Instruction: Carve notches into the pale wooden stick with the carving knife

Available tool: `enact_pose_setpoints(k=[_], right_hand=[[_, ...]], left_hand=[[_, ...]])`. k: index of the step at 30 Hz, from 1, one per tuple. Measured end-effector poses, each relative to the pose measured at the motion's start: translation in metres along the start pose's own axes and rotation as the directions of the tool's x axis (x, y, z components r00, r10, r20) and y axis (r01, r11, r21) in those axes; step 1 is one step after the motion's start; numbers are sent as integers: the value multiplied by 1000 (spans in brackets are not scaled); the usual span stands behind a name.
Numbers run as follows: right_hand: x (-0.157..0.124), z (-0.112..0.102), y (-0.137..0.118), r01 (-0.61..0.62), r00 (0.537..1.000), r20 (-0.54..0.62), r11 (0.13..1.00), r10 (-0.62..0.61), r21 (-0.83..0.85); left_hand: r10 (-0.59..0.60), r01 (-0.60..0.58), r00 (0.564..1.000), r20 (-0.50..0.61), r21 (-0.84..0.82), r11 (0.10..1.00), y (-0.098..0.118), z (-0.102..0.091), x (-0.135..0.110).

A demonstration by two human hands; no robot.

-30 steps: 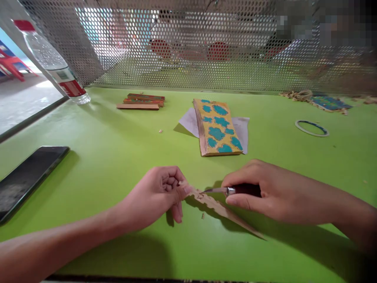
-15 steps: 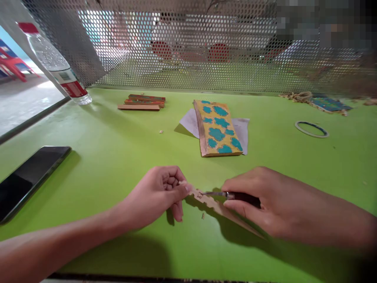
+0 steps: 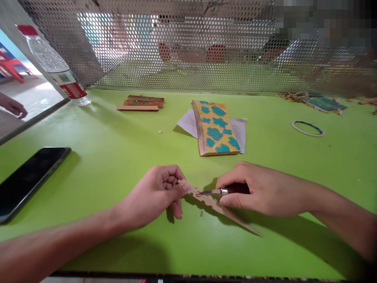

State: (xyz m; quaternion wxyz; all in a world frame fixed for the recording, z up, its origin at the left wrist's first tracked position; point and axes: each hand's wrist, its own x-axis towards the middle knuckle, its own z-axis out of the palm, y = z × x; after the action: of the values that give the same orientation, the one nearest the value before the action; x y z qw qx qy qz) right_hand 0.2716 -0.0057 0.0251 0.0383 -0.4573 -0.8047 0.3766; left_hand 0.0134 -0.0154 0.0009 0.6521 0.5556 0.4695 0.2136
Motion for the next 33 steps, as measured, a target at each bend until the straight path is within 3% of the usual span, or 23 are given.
enact_pose_setpoints(k=[2,3,7,11,20,26,33], right_hand=[[1,2,-5,-7,996,86,999,10,-35],[1,4,-8,-16,997,72,999,18,-39],[1,23,-16,-57,988,-137,996,66,66],[5,40,-18,-75,973,-204,983,109,166],[10,37,-23,-25,976,-201,964,81,265],[16,41,-25,-14,986,-129,818,108,576],[32,52,-19,40,947,-254,712,198,701]], left_hand=[[3,-3,1000,-8,-19,1000,0,0,0],[6,-7,1000,-11,-29,1000,0,0,0],[28,-29,1000,-9,-56,998,-2,0,0],[36,-37,999,-5,-57,998,-3,0,1],[91,-92,996,-18,-92,991,-1,0,5],[170,-175,984,-53,-113,978,-4,0,13],[198,-196,980,23,-64,978,5,10,11]])
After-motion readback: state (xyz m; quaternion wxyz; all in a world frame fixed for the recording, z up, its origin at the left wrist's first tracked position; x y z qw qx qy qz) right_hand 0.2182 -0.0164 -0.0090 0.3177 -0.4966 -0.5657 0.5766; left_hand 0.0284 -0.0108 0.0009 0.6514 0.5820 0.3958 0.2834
